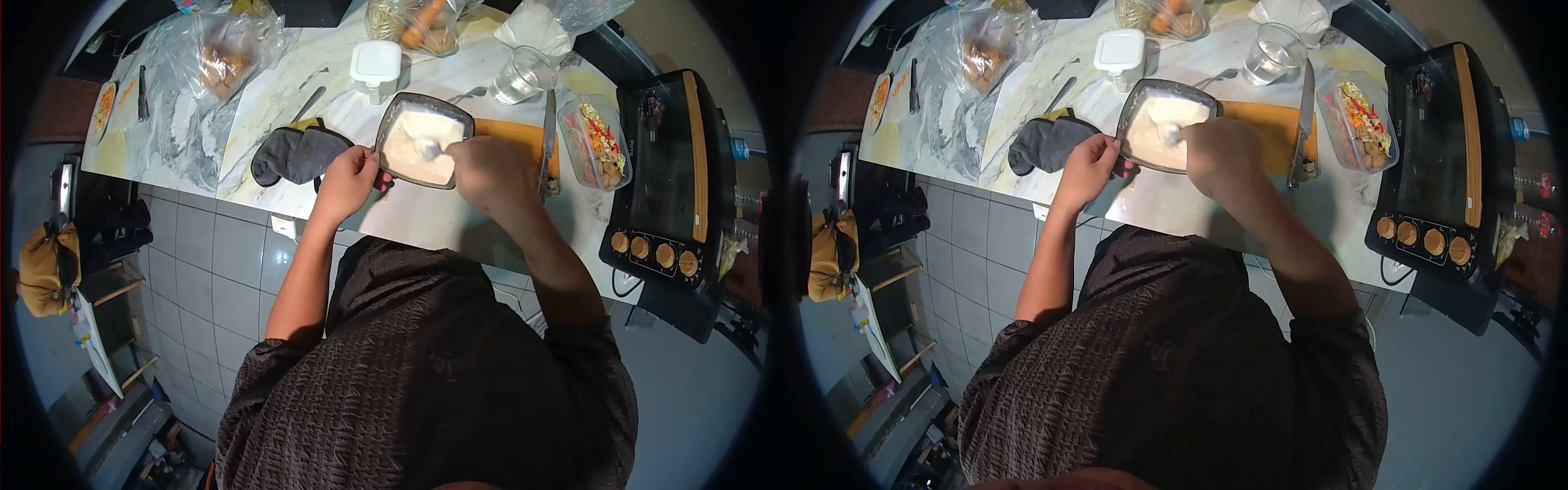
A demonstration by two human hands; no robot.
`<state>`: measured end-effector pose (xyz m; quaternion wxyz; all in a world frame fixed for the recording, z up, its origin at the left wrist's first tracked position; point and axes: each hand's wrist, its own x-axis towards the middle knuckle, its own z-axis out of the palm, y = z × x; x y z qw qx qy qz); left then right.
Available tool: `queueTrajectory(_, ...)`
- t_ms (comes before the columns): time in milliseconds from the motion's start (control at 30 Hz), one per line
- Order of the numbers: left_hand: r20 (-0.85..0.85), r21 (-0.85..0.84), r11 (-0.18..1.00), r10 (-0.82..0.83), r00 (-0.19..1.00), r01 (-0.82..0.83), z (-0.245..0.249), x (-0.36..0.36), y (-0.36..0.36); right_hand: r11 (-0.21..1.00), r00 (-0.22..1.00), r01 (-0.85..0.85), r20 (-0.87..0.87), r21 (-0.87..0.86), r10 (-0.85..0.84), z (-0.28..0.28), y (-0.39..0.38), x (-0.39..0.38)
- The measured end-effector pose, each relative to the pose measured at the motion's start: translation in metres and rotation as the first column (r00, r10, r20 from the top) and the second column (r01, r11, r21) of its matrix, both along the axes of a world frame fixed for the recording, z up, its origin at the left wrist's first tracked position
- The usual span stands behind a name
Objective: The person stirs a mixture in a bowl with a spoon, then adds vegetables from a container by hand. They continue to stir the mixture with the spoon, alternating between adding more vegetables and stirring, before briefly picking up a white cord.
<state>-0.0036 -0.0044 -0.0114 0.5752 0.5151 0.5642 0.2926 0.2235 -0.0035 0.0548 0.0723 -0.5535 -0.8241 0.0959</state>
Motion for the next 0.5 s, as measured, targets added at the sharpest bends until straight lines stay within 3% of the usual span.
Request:
queueTrajectory(133, 0.025, -0.001, 1.0, 0.012, 1.0, -0.012, -0.002, 0.0, -0.002, 0.989, 0.993, 0.018, -0.118, 0.147, 0.0, -0.016, -0.009, -0.006)
queueTrajectory(200, 0.017, -0.006, 1.0, 0.011, 1.0, -0.011, 0.0, 0.001, 0.0, 0.98, 0.987, -0.051, -0.137, 0.191, 0.078, -0.023, -0.016, -0.005)
queueTrajectory(300, 0.023, 0.011, 1.0, 0.029, 0.999, -0.029, 0.001, 0.001, -0.002, 0.98, 0.998, -0.053, -0.018, 0.19, 0.057, 0.004, -0.009, 0.01)
queueTrajectory(433, 0.009, 0.02, 0.999, 0.028, 1.0, -0.029, -0.003, 0.001, -0.002, 0.974, 0.998, 0.013, -0.059, 0.227, 0.0, -0.005, -0.003, 0.014)
queueTrajectory(500, 0.012, 0.03, 0.999, 0.025, 1.0, -0.026, -0.002, 0.002, -0.002, 0.989, 0.998, -0.031, -0.046, 0.143, 0.038, -0.019, -0.004, 0.015)
